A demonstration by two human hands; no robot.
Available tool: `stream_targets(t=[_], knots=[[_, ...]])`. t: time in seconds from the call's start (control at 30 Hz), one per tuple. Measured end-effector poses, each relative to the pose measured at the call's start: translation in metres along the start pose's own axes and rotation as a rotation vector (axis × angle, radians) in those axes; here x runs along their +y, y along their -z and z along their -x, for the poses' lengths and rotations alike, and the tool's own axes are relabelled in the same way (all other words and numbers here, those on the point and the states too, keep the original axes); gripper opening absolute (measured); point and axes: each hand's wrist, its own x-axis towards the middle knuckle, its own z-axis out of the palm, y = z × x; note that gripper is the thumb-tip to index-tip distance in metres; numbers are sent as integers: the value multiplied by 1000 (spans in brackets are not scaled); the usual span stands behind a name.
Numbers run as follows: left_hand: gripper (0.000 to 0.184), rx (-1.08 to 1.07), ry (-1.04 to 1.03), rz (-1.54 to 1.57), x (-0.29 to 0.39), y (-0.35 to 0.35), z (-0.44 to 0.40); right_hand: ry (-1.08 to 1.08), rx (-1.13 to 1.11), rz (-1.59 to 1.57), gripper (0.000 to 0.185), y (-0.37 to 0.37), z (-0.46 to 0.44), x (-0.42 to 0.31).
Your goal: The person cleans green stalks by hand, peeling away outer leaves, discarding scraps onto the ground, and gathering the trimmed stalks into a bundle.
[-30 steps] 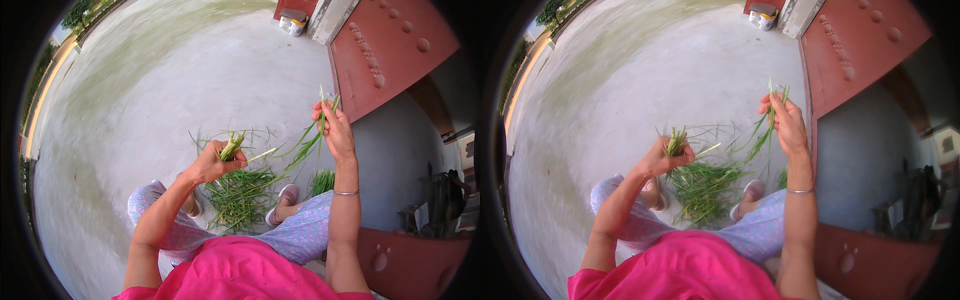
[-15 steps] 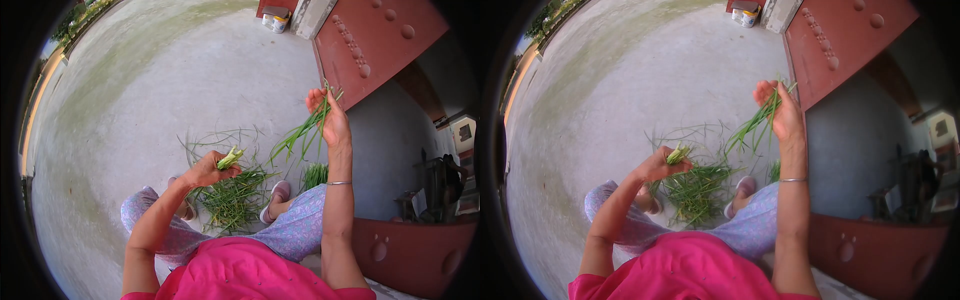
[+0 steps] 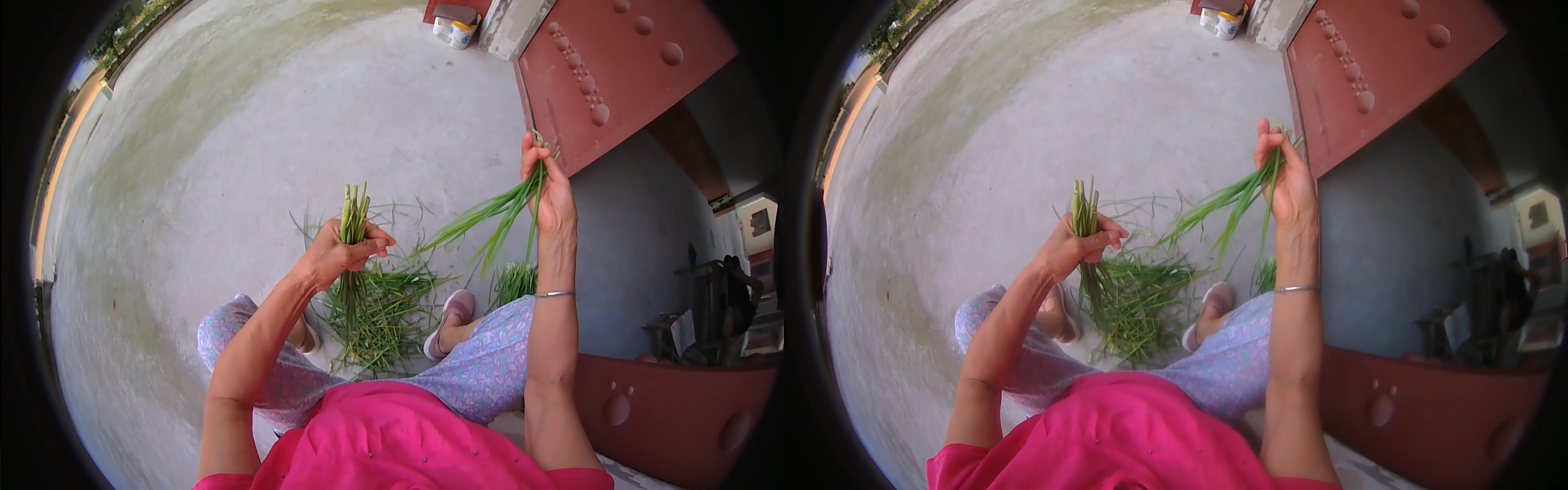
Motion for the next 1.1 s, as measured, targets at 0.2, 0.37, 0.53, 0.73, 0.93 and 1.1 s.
stream_targets(t=[0.2, 0.37, 0.53, 0.73, 0.93, 1.1], knots=[[13, -45, -1, 17, -1, -10, 0, 33, 24, 10, 17, -2, -2, 8], [16, -100, -17, 12, -13, -29, -2, 57, 28, 15, 16, 1, -10, 30], [26, -110, 27, -9, -16, -42, -3, 42, 22, -21, 13, -9, -12, 63], [29, -84, 12, -17, -22, -46, -5, -3, 9, -52, 14, -21, -14, 84], [20, -69, -40, 16, -29, -42, -5, -3, -3, -67, 14, -26, -13, 96], [13, -69, -41, 66, -24, -45, -11, 11, -15, -39, 14, -29, -17, 84]])
